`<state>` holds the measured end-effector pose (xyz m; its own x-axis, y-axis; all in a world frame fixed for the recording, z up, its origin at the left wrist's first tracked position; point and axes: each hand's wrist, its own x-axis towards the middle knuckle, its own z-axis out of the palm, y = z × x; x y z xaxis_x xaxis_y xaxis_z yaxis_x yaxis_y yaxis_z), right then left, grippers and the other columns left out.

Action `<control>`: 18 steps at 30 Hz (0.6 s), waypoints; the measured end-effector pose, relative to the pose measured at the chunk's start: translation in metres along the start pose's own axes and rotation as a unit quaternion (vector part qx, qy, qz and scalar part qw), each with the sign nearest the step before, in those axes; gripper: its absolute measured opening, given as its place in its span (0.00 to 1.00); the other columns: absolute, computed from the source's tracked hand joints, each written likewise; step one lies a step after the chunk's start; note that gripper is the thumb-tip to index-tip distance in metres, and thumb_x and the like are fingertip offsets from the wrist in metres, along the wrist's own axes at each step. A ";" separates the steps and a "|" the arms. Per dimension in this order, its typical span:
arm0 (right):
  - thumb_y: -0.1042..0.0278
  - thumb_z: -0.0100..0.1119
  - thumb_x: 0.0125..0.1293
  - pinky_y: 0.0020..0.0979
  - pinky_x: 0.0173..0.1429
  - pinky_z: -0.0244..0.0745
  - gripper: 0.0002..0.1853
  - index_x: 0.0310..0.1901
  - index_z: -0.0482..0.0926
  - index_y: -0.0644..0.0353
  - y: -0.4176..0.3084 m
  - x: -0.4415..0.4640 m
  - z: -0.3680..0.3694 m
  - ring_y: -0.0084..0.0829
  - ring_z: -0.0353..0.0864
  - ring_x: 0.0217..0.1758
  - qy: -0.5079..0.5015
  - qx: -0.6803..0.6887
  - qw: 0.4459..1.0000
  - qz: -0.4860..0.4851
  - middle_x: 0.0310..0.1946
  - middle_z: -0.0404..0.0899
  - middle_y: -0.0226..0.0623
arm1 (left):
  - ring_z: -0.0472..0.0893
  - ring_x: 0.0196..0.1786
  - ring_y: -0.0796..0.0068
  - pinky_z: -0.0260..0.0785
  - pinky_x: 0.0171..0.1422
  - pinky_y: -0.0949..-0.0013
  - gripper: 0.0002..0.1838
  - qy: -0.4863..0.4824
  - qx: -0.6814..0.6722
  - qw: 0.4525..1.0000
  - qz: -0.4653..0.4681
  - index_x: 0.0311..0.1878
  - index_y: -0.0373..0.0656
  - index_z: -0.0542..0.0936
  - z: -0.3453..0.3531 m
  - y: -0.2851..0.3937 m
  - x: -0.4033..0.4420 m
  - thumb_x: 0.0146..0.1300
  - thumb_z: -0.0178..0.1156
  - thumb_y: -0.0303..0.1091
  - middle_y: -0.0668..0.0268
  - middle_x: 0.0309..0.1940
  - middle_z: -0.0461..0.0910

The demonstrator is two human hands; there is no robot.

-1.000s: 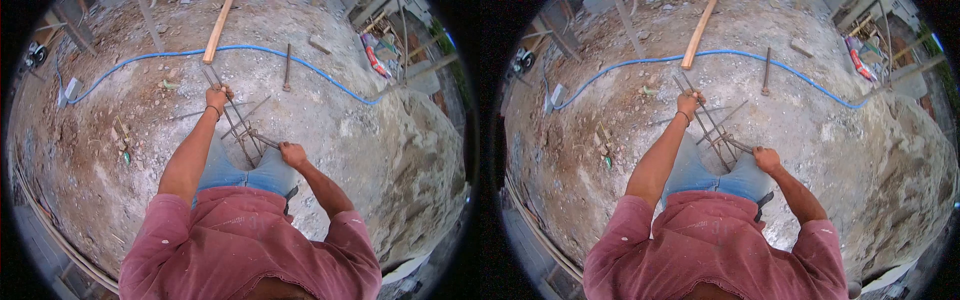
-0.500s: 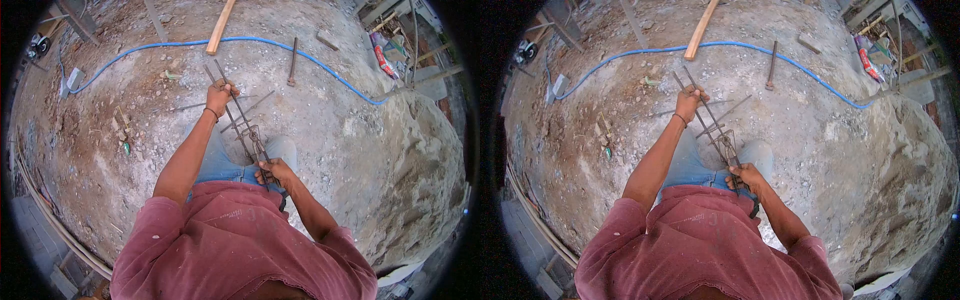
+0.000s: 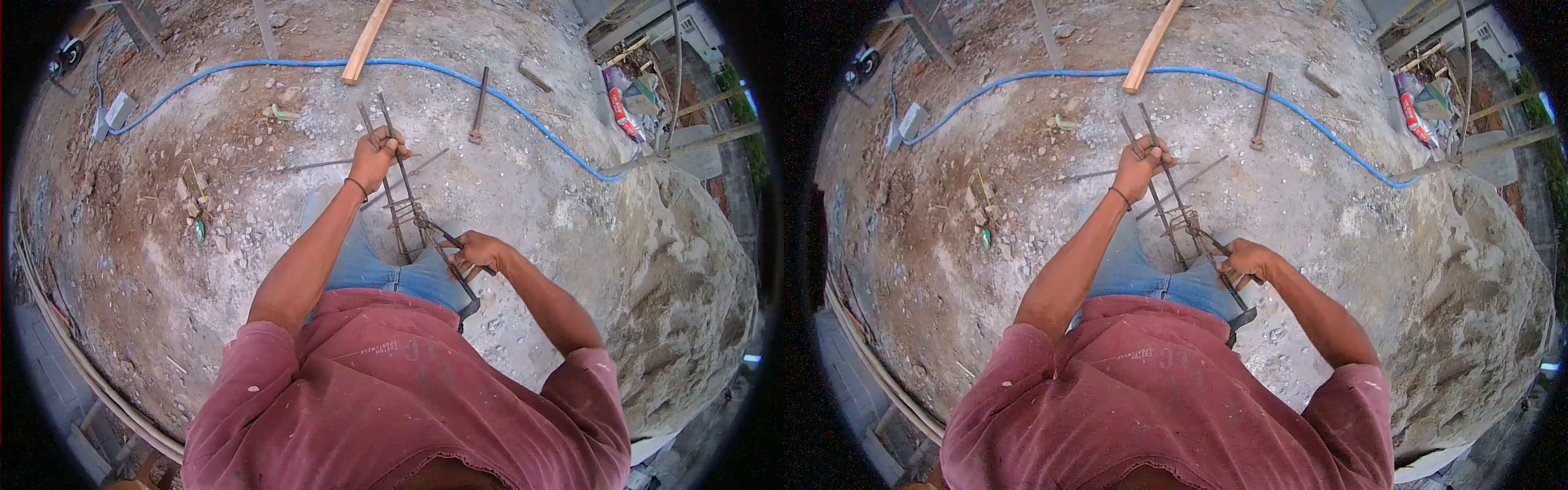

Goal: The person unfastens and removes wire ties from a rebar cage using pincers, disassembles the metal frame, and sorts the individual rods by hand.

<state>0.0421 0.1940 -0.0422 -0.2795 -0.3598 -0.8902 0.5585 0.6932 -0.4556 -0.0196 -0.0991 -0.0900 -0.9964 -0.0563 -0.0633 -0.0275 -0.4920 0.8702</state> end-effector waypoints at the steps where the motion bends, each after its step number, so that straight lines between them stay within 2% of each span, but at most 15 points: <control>1: 0.70 0.58 0.73 0.53 0.44 0.87 0.25 0.70 0.69 0.62 -0.005 0.000 -0.003 0.46 0.89 0.41 0.000 -0.039 0.999 0.012 0.42 0.85 0.52 | 0.85 0.44 0.65 0.82 0.57 0.58 0.05 -0.002 0.000 1.000 0.004 0.45 0.39 0.78 0.002 0.001 -0.002 0.73 0.59 0.30 0.64 0.36 0.82; 2: 0.69 0.58 0.73 0.51 0.42 0.87 0.25 0.69 0.70 0.63 -0.013 -0.004 -0.003 0.45 0.89 0.40 0.000 -0.078 0.997 0.025 0.41 0.85 0.53 | 0.85 0.43 0.66 0.82 0.57 0.58 0.04 -0.004 0.000 1.000 0.007 0.45 0.39 0.78 0.003 0.001 -0.003 0.73 0.59 0.30 0.64 0.36 0.82; 3: 0.72 0.55 0.73 0.49 0.44 0.88 0.26 0.71 0.67 0.69 -0.024 -0.010 0.000 0.46 0.89 0.44 -0.003 -0.103 0.994 0.030 0.44 0.84 0.55 | 0.85 0.43 0.66 0.82 0.57 0.58 0.04 -0.002 -0.003 1.000 0.008 0.45 0.39 0.78 0.005 0.001 -0.003 0.73 0.59 0.30 0.64 0.36 0.82; 4: 0.72 0.55 0.73 0.49 0.44 0.88 0.26 0.71 0.67 0.69 -0.025 -0.009 0.002 0.46 0.89 0.44 -0.003 -0.106 0.994 0.032 0.44 0.84 0.55 | 0.85 0.43 0.66 0.82 0.57 0.57 0.04 0.004 -0.005 1.000 0.007 0.45 0.39 0.78 0.006 0.001 -0.003 0.73 0.58 0.29 0.64 0.36 0.82; 6: 0.67 0.56 0.75 0.45 0.40 0.88 0.22 0.62 0.73 0.76 -0.024 -0.008 0.006 0.43 0.89 0.40 0.044 -0.137 0.989 0.038 0.38 0.83 0.53 | 0.85 0.43 0.66 0.82 0.57 0.57 0.04 0.012 -0.011 1.000 0.006 0.45 0.38 0.78 0.007 -0.002 -0.004 0.73 0.58 0.28 0.64 0.35 0.82; 7: 0.67 0.56 0.75 0.45 0.40 0.88 0.22 0.62 0.73 0.76 -0.020 -0.005 0.008 0.43 0.89 0.40 0.043 -0.139 0.989 0.041 0.38 0.83 0.53 | 0.85 0.42 0.67 0.82 0.57 0.57 0.04 0.012 -0.016 1.000 0.011 0.46 0.38 0.78 0.007 -0.003 -0.004 0.74 0.57 0.27 0.64 0.35 0.82; 9: 0.61 0.55 0.76 0.41 0.34 0.87 0.21 0.51 0.76 0.78 -0.012 0.000 0.014 0.40 0.87 0.33 0.062 -0.165 0.984 0.027 0.34 0.83 0.50 | 0.86 0.42 0.67 0.82 0.57 0.57 0.04 0.011 -0.023 1.000 0.017 0.46 0.38 0.78 0.010 -0.001 -0.005 0.74 0.56 0.26 0.64 0.35 0.82; 10: 0.61 0.55 0.76 0.41 0.34 0.87 0.21 0.51 0.76 0.78 -0.008 0.001 0.015 0.40 0.87 0.33 0.063 -0.166 0.984 0.028 0.34 0.83 0.50 | 0.86 0.42 0.67 0.82 0.56 0.58 0.04 0.020 -0.008 1.000 0.016 0.46 0.37 0.78 0.011 -0.001 -0.005 0.74 0.55 0.25 0.64 0.35 0.82; 12: 0.60 0.56 0.76 0.40 0.28 0.85 0.19 0.42 0.77 0.75 -0.002 0.001 0.023 0.37 0.85 0.24 0.083 -0.103 0.991 0.034 0.29 0.83 0.49 | 0.86 0.42 0.67 0.82 0.56 0.58 0.04 0.032 0.006 0.999 0.013 0.46 0.37 0.78 0.013 0.002 -0.006 0.74 0.55 0.25 0.64 0.35 0.82; 13: 0.59 0.54 0.77 0.39 0.25 0.82 0.20 0.43 0.76 0.74 0.001 0.002 0.027 0.37 0.84 0.23 0.084 -0.058 0.993 0.060 0.27 0.82 0.49 | 0.86 0.42 0.67 0.82 0.56 0.59 0.04 0.033 0.015 0.999 0.011 0.46 0.37 0.78 0.014 0.003 -0.007 0.74 0.54 0.24 0.64 0.34 0.82; 17: 0.56 0.57 0.76 0.40 0.22 0.79 0.21 0.38 0.78 0.72 0.004 0.000 0.033 0.37 0.85 0.23 0.110 -0.054 0.991 0.060 0.25 0.82 0.49 | 0.86 0.42 0.67 0.82 0.56 0.60 0.04 0.037 0.027 0.999 0.016 0.45 0.36 0.78 0.011 0.004 -0.009 0.74 0.54 0.24 0.64 0.34 0.82; 18: 0.54 0.59 0.74 0.41 0.22 0.78 0.23 0.34 0.78 0.72 0.012 0.006 0.031 0.37 0.85 0.23 0.132 -0.144 0.980 0.033 0.24 0.82 0.50 | 0.86 0.42 0.67 0.82 0.56 0.60 0.04 0.038 0.026 0.999 0.017 0.45 0.36 0.78 0.010 0.003 -0.009 0.74 0.54 0.24 0.64 0.34 0.82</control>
<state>0.0717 0.1812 -0.0526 -0.4636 -0.1608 -0.8713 0.3487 0.8709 -0.3463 -0.0117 -0.0912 -0.0814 -0.9881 -0.1380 -0.0683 -0.0002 -0.4426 0.8967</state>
